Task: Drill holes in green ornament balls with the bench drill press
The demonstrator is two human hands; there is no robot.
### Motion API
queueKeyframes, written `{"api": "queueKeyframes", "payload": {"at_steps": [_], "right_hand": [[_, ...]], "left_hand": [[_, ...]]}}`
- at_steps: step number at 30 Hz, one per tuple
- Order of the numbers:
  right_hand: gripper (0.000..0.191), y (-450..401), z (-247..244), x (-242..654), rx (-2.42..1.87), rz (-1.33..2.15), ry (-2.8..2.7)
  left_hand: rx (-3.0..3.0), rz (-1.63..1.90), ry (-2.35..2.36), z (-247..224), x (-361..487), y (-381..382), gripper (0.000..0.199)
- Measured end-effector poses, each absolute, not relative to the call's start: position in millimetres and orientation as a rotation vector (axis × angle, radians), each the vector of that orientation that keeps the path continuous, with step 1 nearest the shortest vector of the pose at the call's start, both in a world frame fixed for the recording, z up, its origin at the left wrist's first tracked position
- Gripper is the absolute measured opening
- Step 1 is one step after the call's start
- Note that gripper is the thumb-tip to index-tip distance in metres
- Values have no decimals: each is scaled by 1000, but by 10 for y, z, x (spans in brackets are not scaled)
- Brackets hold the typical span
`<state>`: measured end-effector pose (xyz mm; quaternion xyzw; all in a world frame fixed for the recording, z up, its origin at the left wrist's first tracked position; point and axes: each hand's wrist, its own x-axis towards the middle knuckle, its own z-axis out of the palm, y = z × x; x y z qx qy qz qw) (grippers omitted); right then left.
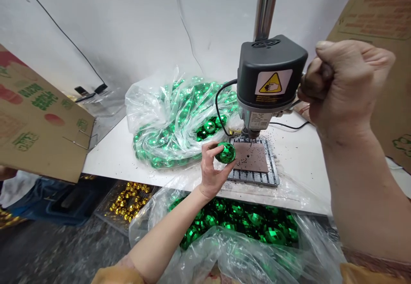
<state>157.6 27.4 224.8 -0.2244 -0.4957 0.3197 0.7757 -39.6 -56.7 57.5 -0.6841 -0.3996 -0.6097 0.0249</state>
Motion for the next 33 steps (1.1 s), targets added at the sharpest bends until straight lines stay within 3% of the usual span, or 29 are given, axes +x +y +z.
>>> {"api": "queueKeyframes", "payload": {"at_steps": [6, 11, 13, 18, 20, 22, 26, 29, 33], "right_hand": [[34, 284, 2253, 1583, -466, 676, -1083], [33, 278, 2252, 1595, -458, 669, -1095], [32, 277, 2245, 1593, -462, 673, -1097], [33, 278, 2228, 1583, -458, 680, -1097], [34, 284, 2226, 1581, -455, 673, -1101], [35, 294, 2228, 1581, -450, 662, -1096], [36, 307, 2232, 1573, -461, 663, -1066], [37, 308, 2228, 1564, -467, 666, -1063], [37, 317, 2218, 1572, -488, 657, -1068]], "left_hand": [[-2275, -1958, -1374, 539, -438, -777, 43], [-2825, -1848, -1782, 443, -594, -1226, 28], [-3098, -1515, -1914, 375, -704, -1425, 31], [-3097, 133, -2056, 198, -935, -1802, 54], [-2939, 365, -1984, 183, -968, -1858, 66], [-2887, 248, -1845, 229, -980, -1815, 63], [-2724, -353, -1591, 500, -999, -1310, 29], [-2485, -657, -1665, 738, -997, -617, 27], [-2142, -628, -2095, 848, -914, 251, 29]]}}
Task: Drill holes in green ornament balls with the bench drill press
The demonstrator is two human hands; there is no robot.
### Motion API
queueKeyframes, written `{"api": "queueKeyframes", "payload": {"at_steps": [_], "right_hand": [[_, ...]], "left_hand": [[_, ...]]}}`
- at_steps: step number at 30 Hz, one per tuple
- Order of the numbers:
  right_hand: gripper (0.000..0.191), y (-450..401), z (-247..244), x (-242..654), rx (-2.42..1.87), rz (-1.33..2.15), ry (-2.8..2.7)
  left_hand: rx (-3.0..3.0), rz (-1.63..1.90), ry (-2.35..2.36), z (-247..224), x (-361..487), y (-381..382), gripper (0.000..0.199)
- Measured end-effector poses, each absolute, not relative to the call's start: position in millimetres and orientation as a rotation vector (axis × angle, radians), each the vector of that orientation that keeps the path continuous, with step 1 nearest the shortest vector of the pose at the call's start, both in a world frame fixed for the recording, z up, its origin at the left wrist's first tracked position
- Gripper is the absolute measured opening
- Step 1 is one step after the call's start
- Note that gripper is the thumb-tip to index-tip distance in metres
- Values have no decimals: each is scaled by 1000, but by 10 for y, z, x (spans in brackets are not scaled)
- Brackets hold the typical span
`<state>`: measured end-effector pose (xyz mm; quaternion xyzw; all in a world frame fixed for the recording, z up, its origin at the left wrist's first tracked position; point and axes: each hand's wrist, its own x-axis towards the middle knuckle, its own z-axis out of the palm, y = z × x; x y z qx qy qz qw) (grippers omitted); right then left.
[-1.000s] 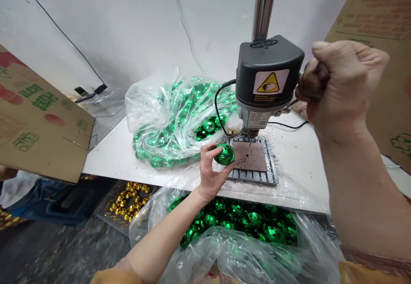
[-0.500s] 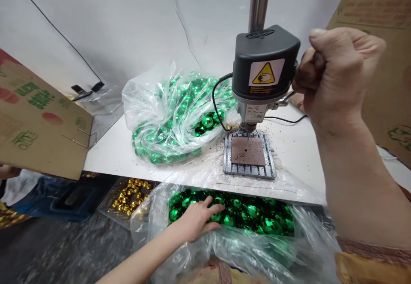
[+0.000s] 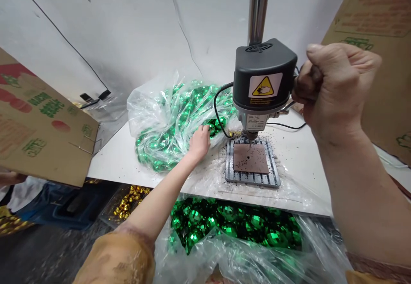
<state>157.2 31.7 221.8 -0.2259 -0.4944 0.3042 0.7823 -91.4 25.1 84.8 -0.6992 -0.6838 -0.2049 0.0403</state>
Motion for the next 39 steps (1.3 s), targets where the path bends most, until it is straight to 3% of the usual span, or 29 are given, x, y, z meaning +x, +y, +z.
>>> {"api": "queueKeyframes", "payload": {"at_steps": [3, 6, 13, 20, 28, 39], "right_hand": [[37, 320, 2219, 1586, -491, 663, -1061], [37, 303, 2229, 1584, -484, 681, -1065], [36, 268, 2222, 1567, -460, 656, -1085], [38, 289, 2213, 1558, -445, 630, -1101], [39, 319, 2231, 1574, -442, 665, -1083], [41, 286, 2252, 1569, -471, 686, -1089]], "left_hand": [[-1990, -615, -2384, 764, -848, 600, 35], [-1968, -834, -2458, 647, -854, 732, 37], [-2178, -1975, -2146, 624, -973, 630, 32], [-2053, -2686, -2095, 659, -770, -24, 41], [-2356, -2724, -2165, 342, -278, -170, 52], [-2587, -2450, -2093, 75, -187, 64, 58]]}}
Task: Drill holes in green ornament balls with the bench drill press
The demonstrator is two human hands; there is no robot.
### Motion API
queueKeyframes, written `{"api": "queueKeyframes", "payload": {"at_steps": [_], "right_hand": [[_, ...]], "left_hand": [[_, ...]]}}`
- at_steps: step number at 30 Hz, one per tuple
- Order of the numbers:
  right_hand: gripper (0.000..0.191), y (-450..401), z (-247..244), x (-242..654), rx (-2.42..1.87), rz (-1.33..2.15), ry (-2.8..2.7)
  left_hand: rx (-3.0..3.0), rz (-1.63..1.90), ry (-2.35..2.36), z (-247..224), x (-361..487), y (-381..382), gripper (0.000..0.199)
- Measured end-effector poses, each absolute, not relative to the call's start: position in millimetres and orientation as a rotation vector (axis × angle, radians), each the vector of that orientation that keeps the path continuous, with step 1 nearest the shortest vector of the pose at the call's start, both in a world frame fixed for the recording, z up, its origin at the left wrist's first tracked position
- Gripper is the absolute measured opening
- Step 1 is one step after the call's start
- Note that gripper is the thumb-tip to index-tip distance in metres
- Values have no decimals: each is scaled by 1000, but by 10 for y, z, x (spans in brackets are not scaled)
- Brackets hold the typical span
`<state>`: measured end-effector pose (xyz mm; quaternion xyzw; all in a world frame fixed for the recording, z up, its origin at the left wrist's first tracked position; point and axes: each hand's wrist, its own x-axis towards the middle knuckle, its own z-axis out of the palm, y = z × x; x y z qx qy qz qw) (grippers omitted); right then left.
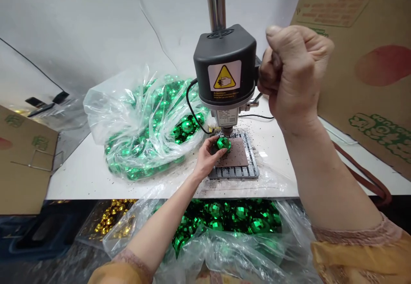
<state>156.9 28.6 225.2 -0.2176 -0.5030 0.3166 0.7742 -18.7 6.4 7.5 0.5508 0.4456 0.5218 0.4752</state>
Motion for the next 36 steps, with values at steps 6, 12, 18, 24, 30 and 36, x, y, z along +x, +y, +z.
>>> {"api": "queueKeyframes", "payload": {"at_steps": [6, 12, 18, 24, 30, 36], "right_hand": [[40, 284, 2233, 1566, -435, 681, -1103], [40, 272, 2239, 1564, -456, 682, -1101], [40, 280, 2242, 1573, -447, 683, -1108], [42, 287, 2236, 1587, -476, 673, -1125], [41, 259, 2204, 1575, -444, 638, -1141], [44, 297, 2159, 1572, -386, 528, -1144]], "left_hand": [[1526, 1250, 1129, 61, -174, 76, 56], [1608, 1204, 1130, 111, -96, 0, 54], [1515, 1265, 1129, 82, -12, -28, 51], [1508, 1279, 1113, 44, 31, -52, 54], [1521, 1262, 1114, 17, 12, -50, 54], [1537, 1257, 1028, 22, -13, -32, 54]]}}
